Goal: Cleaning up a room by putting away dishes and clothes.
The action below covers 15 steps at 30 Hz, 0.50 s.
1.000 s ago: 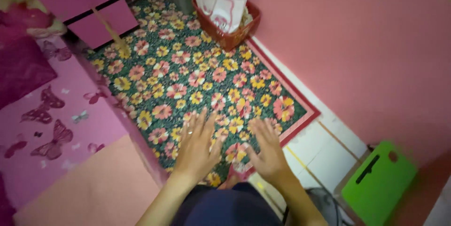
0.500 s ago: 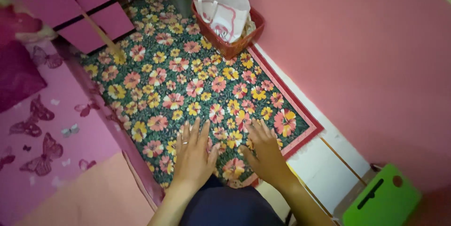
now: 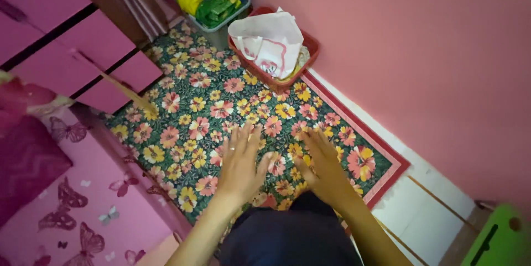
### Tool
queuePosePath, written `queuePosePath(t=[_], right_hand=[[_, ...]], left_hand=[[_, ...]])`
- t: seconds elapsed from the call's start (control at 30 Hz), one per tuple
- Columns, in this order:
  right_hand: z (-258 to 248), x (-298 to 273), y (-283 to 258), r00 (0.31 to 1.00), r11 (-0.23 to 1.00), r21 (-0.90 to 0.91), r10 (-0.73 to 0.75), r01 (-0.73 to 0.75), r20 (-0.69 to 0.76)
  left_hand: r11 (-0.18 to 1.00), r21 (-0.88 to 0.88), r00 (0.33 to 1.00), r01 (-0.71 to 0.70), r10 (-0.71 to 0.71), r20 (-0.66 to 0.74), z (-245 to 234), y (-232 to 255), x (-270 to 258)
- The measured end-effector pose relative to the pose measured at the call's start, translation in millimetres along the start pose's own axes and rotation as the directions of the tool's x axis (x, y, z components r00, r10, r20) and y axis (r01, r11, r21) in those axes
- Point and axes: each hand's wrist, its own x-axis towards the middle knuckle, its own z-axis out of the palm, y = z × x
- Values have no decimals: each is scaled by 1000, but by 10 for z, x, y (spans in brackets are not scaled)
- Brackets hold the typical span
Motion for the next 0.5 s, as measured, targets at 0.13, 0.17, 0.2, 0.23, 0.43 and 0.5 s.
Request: queuePosePath(t=[0.13,0.17,0.2,0.23,0.43,0.5], right_hand=[[97,507,87,995,997,-48,-61,57,-76],[117,635,151,999,999,-20,-41,41,-20],[137,763,227,999,1000,6,-26,25,45],[193,903,328,998,1000,6,-28,28,51],[235,1880,678,965,472,843,159,-260,208],[109,2189,734,925,-338,921,251,-193,286]], left_hand=[[999,49,1000,-24,24,8,-85,-136,538],[999,33,1000,-13,12,15,-73,-171,683],[1000,14,1000,7,-7,21,-46,-206,812],[1000,13,1000,13,-13,20,-1,-282,945],[509,-846,979,159,-189,71,323,-538,1757],[-319,-945,932,79,-312,183,275,-485,2085]])
